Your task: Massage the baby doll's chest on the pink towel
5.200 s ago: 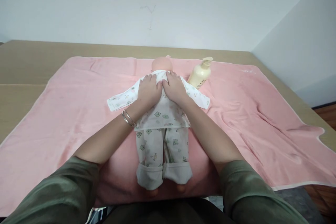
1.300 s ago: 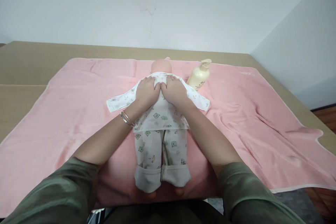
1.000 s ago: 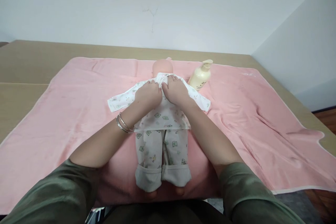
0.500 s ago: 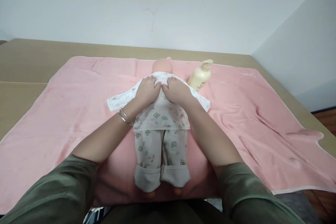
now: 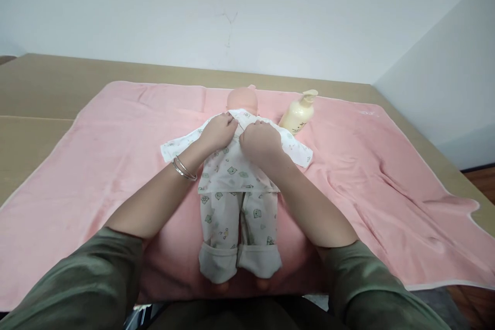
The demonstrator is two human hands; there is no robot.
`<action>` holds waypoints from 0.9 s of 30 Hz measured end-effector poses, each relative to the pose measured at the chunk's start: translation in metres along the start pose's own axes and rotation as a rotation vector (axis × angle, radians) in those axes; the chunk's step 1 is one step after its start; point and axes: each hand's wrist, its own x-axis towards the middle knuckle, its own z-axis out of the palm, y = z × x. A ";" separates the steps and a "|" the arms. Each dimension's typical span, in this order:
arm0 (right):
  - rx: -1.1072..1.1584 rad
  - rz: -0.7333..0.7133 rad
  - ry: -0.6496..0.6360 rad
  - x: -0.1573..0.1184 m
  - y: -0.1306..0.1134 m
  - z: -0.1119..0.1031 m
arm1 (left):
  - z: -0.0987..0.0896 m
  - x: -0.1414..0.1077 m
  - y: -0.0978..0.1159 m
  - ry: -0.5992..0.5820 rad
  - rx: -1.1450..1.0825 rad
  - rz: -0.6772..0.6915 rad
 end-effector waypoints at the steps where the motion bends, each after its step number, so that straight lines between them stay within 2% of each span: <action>1: 0.001 -0.009 0.005 -0.001 0.000 0.000 | 0.002 0.001 -0.001 0.003 -0.019 -0.011; 4: 0.004 -0.067 0.043 0.007 0.004 0.006 | 0.014 0.001 -0.001 0.094 0.018 -0.001; 6: 0.045 -0.071 0.117 0.018 0.009 0.016 | 0.024 0.000 -0.001 0.189 0.017 -0.004; 11: 0.358 0.168 0.284 0.043 0.016 0.040 | 0.037 -0.001 -0.005 0.290 -0.165 -0.038; 14: 0.468 0.181 0.305 0.046 0.018 0.046 | 0.038 0.000 -0.009 0.316 -0.227 -0.031; 18: 0.614 0.217 0.257 0.045 0.019 0.045 | 0.039 -0.001 -0.010 0.358 -0.309 -0.073; 23: 0.866 0.169 0.324 0.038 0.016 0.030 | 0.042 -0.003 -0.011 0.404 -0.424 -0.086; 25: 0.862 0.131 0.378 0.034 0.013 0.025 | 0.042 -0.004 -0.011 0.425 -0.461 -0.076; 27: 0.747 0.109 0.422 0.031 0.009 0.024 | 0.042 -0.005 -0.010 0.442 -0.492 -0.074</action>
